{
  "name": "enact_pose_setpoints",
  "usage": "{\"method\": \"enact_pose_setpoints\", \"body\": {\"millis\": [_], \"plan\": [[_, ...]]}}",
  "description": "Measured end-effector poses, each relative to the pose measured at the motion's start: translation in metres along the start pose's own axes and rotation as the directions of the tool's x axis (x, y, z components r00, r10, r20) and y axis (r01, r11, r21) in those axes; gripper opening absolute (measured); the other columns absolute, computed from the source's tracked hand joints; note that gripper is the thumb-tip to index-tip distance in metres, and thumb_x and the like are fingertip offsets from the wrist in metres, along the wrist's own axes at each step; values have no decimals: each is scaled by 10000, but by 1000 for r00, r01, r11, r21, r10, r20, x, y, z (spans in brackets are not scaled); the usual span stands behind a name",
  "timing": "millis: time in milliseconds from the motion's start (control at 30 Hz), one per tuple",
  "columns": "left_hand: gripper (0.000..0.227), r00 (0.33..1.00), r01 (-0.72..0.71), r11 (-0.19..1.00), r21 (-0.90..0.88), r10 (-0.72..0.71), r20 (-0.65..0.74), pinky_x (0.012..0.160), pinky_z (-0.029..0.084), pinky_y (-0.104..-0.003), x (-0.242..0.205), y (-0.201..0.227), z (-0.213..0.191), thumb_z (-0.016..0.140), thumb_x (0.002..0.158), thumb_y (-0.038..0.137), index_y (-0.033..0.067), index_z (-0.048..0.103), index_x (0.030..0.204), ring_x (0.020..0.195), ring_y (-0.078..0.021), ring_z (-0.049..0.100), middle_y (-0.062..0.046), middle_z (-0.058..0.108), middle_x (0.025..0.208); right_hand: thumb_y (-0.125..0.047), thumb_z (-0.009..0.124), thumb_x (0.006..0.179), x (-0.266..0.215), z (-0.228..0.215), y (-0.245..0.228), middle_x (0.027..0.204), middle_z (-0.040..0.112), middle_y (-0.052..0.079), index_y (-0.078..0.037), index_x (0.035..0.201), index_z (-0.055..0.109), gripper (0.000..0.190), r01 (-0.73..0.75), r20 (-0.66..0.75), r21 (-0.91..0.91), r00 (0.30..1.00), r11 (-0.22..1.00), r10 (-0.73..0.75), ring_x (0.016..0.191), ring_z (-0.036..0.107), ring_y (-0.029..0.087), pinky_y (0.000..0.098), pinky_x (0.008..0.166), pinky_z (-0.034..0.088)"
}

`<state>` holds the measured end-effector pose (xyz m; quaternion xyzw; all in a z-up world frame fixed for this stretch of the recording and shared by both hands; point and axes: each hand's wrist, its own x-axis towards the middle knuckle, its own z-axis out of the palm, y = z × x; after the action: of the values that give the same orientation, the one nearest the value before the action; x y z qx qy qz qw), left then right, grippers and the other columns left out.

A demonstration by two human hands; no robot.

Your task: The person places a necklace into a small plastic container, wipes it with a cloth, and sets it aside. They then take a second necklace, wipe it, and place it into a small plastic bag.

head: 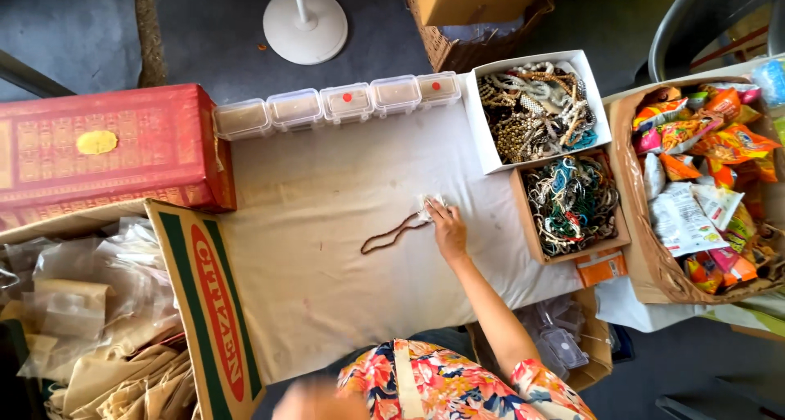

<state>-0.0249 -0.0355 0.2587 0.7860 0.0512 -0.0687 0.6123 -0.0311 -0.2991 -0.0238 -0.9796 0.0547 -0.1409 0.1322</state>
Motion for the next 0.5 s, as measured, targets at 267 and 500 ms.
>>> {"method": "enact_pose_setpoints", "body": {"millis": [267,500], "plan": [[109,996,67,947,-313,-44,79,656,530,-277,-78,-20,-51,779,905,205,129,749,977,785,-150,664,-10,708,894,7,644,871,2,1,-3,1334,681,-35,-152,1264,732,433,-73,10,23,997,997,73,1014,596,283,362,865,556],[104,985,154,826,-542,-83,152,656,530,-258,-143,-171,-128,758,932,200,142,726,1011,779,-136,661,-2,703,896,20,647,881,4,0,-5,1334,688,-44,-148,1256,738,421,-103,8,67,995,992,103,1007,604,276,357,859,554]]}}
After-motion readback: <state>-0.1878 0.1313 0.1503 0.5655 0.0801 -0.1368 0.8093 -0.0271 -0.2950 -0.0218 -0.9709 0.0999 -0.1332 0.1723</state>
